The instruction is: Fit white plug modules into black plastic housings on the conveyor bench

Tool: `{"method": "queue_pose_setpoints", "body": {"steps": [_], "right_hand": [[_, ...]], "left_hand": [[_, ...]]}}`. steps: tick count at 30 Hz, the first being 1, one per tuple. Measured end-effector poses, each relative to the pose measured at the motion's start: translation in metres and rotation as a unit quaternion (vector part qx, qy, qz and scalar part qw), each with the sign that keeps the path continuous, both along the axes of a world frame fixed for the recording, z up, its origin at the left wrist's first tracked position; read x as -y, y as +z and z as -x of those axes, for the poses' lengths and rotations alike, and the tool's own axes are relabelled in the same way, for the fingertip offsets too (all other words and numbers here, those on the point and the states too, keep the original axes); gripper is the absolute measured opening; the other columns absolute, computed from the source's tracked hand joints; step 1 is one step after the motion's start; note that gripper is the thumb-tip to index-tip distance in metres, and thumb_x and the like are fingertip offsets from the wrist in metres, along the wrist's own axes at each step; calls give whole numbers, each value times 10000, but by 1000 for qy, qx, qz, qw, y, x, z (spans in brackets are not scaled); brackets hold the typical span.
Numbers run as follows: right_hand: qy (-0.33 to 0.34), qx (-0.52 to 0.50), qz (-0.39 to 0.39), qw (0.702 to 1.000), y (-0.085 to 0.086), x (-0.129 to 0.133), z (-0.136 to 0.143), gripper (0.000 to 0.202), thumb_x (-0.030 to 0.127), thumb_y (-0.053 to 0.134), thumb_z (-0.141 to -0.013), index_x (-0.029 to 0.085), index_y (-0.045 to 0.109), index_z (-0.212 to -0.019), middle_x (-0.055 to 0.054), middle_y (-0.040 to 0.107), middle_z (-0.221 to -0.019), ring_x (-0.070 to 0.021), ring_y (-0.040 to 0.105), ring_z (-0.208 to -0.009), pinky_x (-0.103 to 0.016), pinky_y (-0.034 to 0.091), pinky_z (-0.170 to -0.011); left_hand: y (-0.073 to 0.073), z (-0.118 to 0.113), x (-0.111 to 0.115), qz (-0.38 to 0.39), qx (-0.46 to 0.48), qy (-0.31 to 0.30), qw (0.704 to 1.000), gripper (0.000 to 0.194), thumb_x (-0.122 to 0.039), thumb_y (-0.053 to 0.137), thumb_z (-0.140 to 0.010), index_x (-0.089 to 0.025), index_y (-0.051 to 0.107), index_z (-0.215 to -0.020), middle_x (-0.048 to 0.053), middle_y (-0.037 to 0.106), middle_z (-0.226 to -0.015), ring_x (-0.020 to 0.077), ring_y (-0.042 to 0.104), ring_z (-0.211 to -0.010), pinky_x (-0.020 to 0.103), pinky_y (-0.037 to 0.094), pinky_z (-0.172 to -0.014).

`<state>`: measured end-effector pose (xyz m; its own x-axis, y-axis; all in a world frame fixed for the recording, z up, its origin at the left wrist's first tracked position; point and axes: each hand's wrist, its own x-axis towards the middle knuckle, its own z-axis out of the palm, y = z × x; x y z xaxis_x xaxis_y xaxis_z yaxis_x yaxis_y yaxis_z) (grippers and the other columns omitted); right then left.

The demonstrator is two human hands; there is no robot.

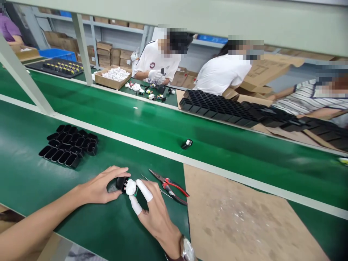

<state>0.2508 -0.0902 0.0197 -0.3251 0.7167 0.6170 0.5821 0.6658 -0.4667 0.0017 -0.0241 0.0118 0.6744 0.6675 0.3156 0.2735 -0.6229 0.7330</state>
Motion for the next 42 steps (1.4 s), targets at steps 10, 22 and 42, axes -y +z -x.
{"method": "queue_pose_setpoints", "body": {"steps": [10, 22, 42], "right_hand": [[0, 26, 2, 1000, -4, 2, 0, 759, 18, 662, -946, 150, 338, -1620, -175, 651, -1261, -294, 598, -1138, -491, 580, -948], [-1, 40, 26, 999, 1, 0, -1, 772, 68, 646, -982, 194, 278, -1649, -155, 650, -1270, -288, 599, -1106, -487, 584, -925], [6, 76, 63, 995, 5, 2, -6, 580, 140, 585, -1033, 170, 381, -1576, -153, 671, -1294, -287, 636, -1113, -478, 610, -939]], "left_hand": [[-3, 0, 0, -18, 2, -12, 1000, 866, -114, 670, -950, -346, 237, -1663, 84, 645, -1471, 256, 553, -1365, 460, 512, -1141], [1, 0, 1, -10, -28, -8, 1000, 808, -127, 647, -975, -343, 261, -1650, 85, 653, -1448, 249, 571, -1335, 431, 547, -1090], [-3, -4, 5, 13, -20, -30, 999, 763, -169, 657, -1008, -340, 273, -1644, 119, 611, -1444, 262, 589, -1324, 434, 551, -1086]]}}
